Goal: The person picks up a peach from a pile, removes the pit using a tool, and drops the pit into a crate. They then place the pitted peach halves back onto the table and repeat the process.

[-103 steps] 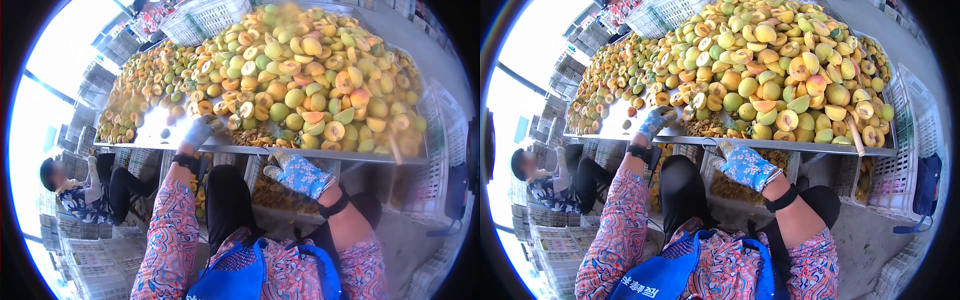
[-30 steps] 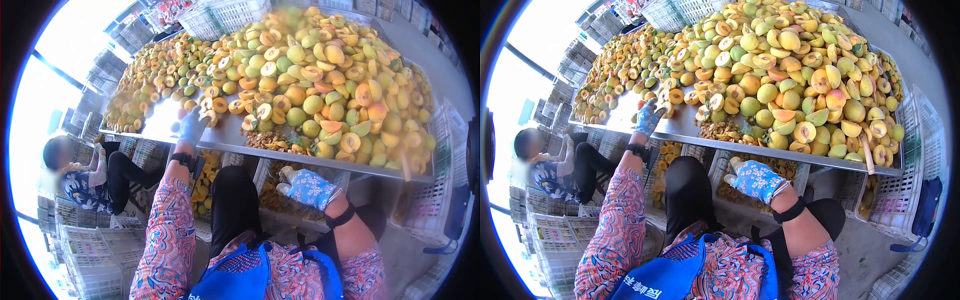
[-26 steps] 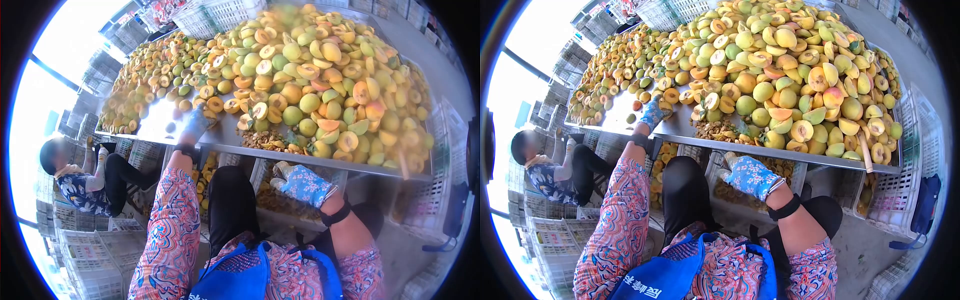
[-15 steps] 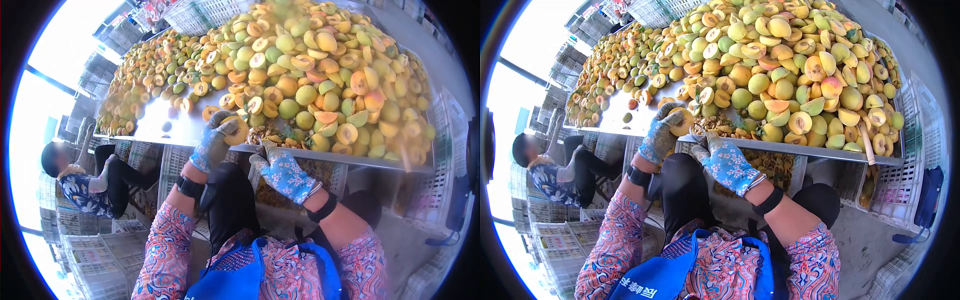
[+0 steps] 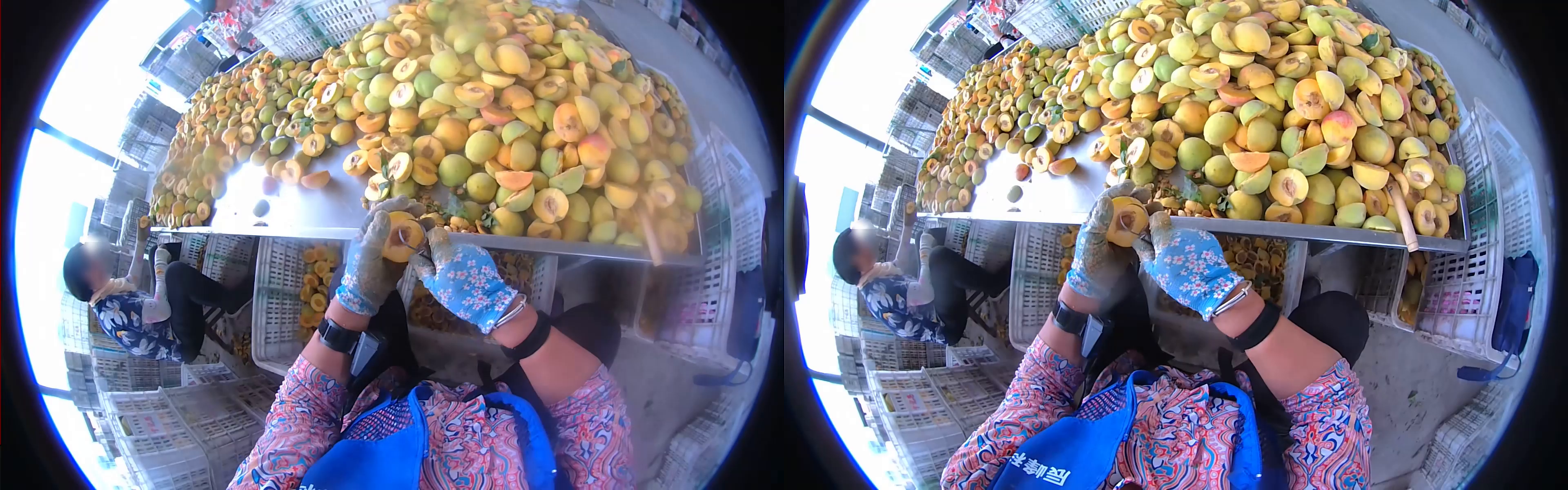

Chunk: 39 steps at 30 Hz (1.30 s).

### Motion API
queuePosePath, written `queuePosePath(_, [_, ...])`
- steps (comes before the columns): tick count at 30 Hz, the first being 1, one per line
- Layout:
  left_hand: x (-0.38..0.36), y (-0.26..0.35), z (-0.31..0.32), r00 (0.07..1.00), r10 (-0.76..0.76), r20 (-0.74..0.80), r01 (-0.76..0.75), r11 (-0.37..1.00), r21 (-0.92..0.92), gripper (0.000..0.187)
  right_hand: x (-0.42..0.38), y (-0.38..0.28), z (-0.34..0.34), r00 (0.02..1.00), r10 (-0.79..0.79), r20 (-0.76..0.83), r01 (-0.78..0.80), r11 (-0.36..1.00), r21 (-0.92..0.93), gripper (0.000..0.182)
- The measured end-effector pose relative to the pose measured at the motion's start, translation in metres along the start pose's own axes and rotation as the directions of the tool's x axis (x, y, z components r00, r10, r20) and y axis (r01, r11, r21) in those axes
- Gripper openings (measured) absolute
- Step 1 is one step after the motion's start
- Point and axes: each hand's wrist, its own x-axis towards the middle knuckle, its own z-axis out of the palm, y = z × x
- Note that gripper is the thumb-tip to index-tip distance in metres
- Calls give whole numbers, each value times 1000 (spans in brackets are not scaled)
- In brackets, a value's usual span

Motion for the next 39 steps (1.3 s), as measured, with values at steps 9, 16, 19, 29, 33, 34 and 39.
queuePosePath(9, [6,-1,1,985,-85,-149,121,961,247,35,-1,-6,-3,970,124,210,-133,991,33,43])
queuePosePath(16, [13,11,7,995,-98,-15,97,932,348,46,-2,-6,-8,915,208,345,-377,746,549,47])
queuePosePath(19, [7,8,22,993,-73,90,55,981,188,61,-1,-9,-14,863,240,444,-504,477,720,40])
queuePosePath(29, [4,-15,21,986,167,10,-162,939,302,45,-5,-24,-33,738,188,648,-674,157,722,20])
queuePosePath(33, [2,-21,26,980,198,-7,-185,928,323,48,-10,-14,-29,723,92,684,-685,-33,728,22])
queuePosePath(34, [1,-18,30,987,161,-6,-153,952,264,49,-9,-13,-31,697,36,716,-709,-117,696,23])
queuePosePath(39, [1,-19,29,990,100,97,-108,991,79,49,-13,-6,-38,639,-163,752,-755,-316,574,26])
